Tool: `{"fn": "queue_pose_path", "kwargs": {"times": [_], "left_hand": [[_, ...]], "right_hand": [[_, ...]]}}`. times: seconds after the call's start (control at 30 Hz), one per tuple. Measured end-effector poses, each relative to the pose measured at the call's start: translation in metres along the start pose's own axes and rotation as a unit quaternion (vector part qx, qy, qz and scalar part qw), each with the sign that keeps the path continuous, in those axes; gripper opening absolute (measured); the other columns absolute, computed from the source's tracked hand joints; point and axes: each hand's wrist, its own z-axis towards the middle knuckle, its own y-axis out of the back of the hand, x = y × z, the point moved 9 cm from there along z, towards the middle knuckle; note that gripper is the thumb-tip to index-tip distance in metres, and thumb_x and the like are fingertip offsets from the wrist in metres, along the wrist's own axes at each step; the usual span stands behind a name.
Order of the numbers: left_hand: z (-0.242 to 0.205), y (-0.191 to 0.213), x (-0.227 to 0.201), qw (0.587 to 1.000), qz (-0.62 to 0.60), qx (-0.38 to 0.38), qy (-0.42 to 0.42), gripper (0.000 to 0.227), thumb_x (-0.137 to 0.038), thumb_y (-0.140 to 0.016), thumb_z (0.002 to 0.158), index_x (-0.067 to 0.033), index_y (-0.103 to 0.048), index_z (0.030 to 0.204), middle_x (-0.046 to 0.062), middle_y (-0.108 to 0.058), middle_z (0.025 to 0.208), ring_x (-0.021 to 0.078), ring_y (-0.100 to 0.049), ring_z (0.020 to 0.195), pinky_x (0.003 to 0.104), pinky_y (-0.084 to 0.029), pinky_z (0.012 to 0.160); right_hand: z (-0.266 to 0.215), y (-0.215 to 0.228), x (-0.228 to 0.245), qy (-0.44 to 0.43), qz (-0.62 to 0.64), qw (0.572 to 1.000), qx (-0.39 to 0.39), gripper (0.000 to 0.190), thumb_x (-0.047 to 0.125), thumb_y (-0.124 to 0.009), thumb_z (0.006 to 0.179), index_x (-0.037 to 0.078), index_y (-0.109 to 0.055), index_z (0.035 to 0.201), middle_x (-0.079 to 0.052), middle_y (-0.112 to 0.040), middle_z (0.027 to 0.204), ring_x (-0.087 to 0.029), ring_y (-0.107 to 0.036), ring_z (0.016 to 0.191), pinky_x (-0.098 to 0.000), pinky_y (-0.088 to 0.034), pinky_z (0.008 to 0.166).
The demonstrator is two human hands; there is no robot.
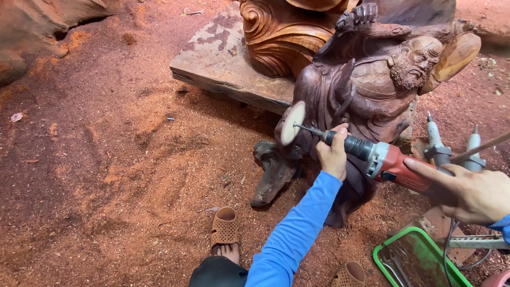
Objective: Sanding and polishing an intricately carved wooden statue using a handheld power sander
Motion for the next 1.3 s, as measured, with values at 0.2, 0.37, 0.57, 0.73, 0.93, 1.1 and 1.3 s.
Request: {"fn": "queue_pose_path", "kwargs": {"times": [0.2, 0.37, 0.57, 0.73, 0.93, 1.1, 1.3], "left_hand": [[0.001, -0.004, 0.01, 1.0, 0.02, 0.012, 0.012, 0.029, -0.017, -0.067, 0.091, 0.0026, -0.074, 0.111, 0.006, -0.069, 0.09, 0.013, -0.063, 0.083, 0.023, -0.052, 0.083], [0.002, -0.006, 0.02, 1.0, 0.006, 0.014, 0.024, 0.028, -0.016, -0.067, 0.092, 0.0023, -0.073, 0.112, 0.006, -0.069, 0.091, 0.0125, -0.063, 0.083, 0.023, -0.052, 0.083], [0.004, -0.009, 0.01, 1.0, 0.007, 0.011, 0.011, 0.03, -0.017, -0.066, 0.092, 0.002, -0.073, 0.114, 0.007, -0.068, 0.091, 0.0131, -0.062, 0.084, 0.024, -0.052, 0.082], [0.013, -0.028, -0.023, 0.998, 0.036, 0.039, -0.03, 0.033, -0.018, -0.066, 0.092, 0.0018, -0.072, 0.118, 0.007, -0.068, 0.092, 0.0133, -0.062, 0.083, 0.024, -0.053, 0.078], [0.019, -0.049, -0.044, 0.995, 0.055, 0.067, -0.045, 0.032, -0.018, -0.069, 0.089, 0.0011, -0.072, 0.115, 0.008, -0.069, 0.1, 0.0143, -0.063, 0.088, 0.026, -0.053, 0.084], [0.022, -0.051, -0.05, 0.994, 0.063, 0.077, -0.05, 0.034, -0.02, -0.07, 0.089, 0.0003, -0.072, 0.117, 0.008, -0.069, 0.102, 0.0136, -0.061, 0.087, 0.026, -0.052, 0.082], [0.023, -0.052, -0.044, 0.993, 0.074, 0.08, -0.053, 0.034, -0.02, -0.071, 0.09, 0.0008, -0.072, 0.116, 0.008, -0.07, 0.099, 0.0134, -0.063, 0.085, 0.025, -0.053, 0.08]], "right_hand": [[0.002, -0.033, -0.003, 0.0, 0.013, 1.0, -0.013, 0.13, 0.06, -0.078, 0.062, 0.065, 0.009, 0.158, 0.022, -0.06, 0.12, -0.002, -0.081, 0.081, -0.0186, -0.072, 0.067], [0.006, -0.045, -0.004, -0.006, 0.018, 0.999, -0.032, 0.123, 0.058, -0.073, 0.064, 0.062, 0.005, 0.159, 0.019, -0.058, 0.126, -0.002, -0.08, 0.065, -0.0177, -0.068, 0.054], [0.01, -0.033, -0.005, 0.015, -0.015, 0.999, -0.026, 0.123, 0.065, -0.072, 0.069, 0.06, 0.013, 0.159, 0.013, -0.055, 0.126, -0.001, -0.076, 0.059, -0.0139, -0.07, 0.049], [0.003, -0.019, -0.001, 0.003, -0.018, 0.997, -0.08, 0.124, 0.065, -0.069, 0.065, 0.056, 0.01, 0.16, 0.01, -0.051, 0.137, -0.008, -0.081, 0.063, -0.0214, -0.075, 0.059], [-0.003, -0.006, -0.005, -0.034, 0.055, 0.988, -0.143, 0.124, 0.061, -0.074, 0.056, 0.052, -0.011, 0.162, 0.015, -0.057, 0.135, -0.012, -0.081, 0.065, -0.0235, -0.074, 0.06], [-0.005, 0.003, -0.002, -0.031, 0.062, 0.984, -0.165, 0.125, 0.06, -0.075, 0.054, 0.048, -0.016, 0.163, 0.013, -0.06, 0.134, -0.014, -0.082, 0.068, -0.0251, -0.073, 0.061], [-0.004, -0.01, 0.0, -0.034, 0.053, 0.986, -0.156, 0.125, 0.064, -0.074, 0.056, 0.047, -0.013, 0.164, 0.014, -0.059, 0.135, -0.011, -0.082, 0.067, -0.023, -0.073, 0.06]]}}
